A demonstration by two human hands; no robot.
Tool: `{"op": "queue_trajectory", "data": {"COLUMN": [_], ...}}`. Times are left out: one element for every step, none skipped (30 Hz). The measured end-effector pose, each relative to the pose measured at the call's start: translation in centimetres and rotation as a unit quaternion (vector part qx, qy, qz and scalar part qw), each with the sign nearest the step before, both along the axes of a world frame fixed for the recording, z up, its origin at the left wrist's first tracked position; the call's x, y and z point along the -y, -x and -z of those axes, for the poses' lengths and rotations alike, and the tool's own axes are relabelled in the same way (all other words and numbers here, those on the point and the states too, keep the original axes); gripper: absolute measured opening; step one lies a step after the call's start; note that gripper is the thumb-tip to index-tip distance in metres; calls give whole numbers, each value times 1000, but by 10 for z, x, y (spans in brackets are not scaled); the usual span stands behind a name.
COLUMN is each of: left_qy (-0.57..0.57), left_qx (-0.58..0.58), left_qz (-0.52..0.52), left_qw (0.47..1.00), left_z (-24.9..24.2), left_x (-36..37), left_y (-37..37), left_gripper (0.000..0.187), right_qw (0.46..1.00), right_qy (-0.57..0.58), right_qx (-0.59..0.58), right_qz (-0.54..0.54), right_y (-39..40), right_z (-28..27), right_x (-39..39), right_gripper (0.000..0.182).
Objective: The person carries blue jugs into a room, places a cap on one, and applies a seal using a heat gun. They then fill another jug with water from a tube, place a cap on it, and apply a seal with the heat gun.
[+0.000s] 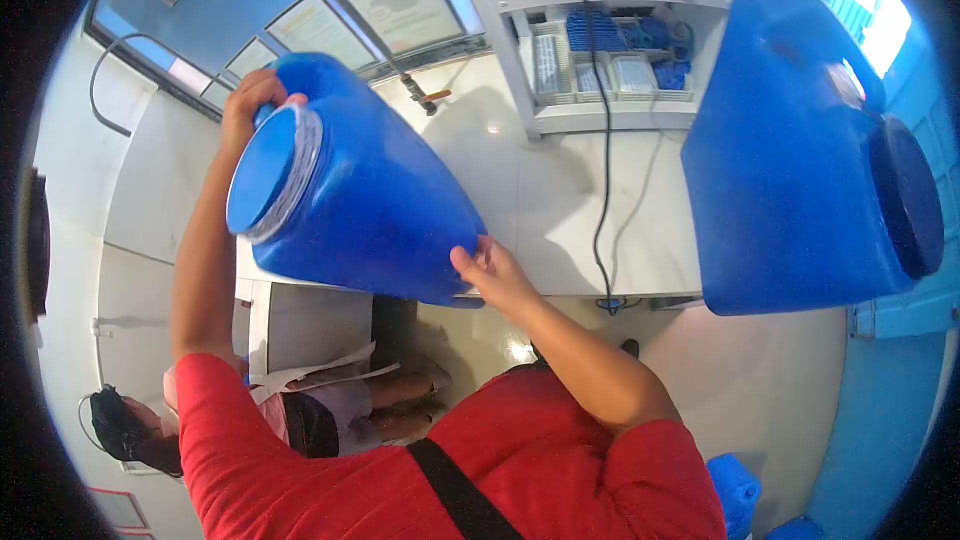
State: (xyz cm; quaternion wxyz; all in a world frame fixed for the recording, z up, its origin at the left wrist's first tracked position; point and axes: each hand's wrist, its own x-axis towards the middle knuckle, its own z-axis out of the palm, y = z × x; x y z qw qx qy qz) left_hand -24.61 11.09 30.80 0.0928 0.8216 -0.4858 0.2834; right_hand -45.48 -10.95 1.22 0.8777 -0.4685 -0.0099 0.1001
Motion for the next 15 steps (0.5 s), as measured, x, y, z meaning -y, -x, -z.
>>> {"op": "queue_trajectory", "data": {"left_qy": [-11,-11,-11,-39,-64,-86,-109,-142,-175,-200,-224,-225,-229,-233,-257], "left_qx": [20,43,66,69,73,73,72,67,62,35,9,-29,-69,-73,-138], "left_qz": [2,13,24,16,7,0,-8,-27,-46,-60,-73,-86,-98,-89,-124], "left_qw": [1000,999,997,997,995,994,991,987,982,977,972,970,966,966,949], "left_z": [-1,0,0,-3,-8,-12,-15,-18,-22,-26,-29,-29,-28,-24,-18], "left_x": [4,9,14,19,24,31,37,44,52,60,69,78,85,91,97], "left_y": [12,27,43,62,85,108,134,159,185,210,233,256,277,292,304], "left_gripper": [34,35,36,36,36,35,35,33,32,30,29,27,26,26,21], "right_qw": [1000,1000,1000,999,998,997,999,999,999,999,998,996,997,997,998], "right_qy": [6,3,-1,-7,-10,-11,6,22,21,17,-16,-45,-35,-38,-22], "right_qx": [-19,-19,-18,-18,0,1,-9,-20,-35,-37,-28,-18,-17,-24,-39], "right_qz": [-6,1,14,28,66,71,46,20,30,32,50,68,61,70,53], "right_y": [18,32,46,60,74,87,100,114,125,136,146,155,161,165,172], "right_z": [-17,-14,-9,-5,-9,-6,0,5,8,9,10,12,18,23,27], "right_x": [7,11,16,20,23,33,44,54,59,69,77,86,97,107,118], "right_gripper": [60,60,61,62,63,63,66,69,67,67,64,62,60,60,59]}}
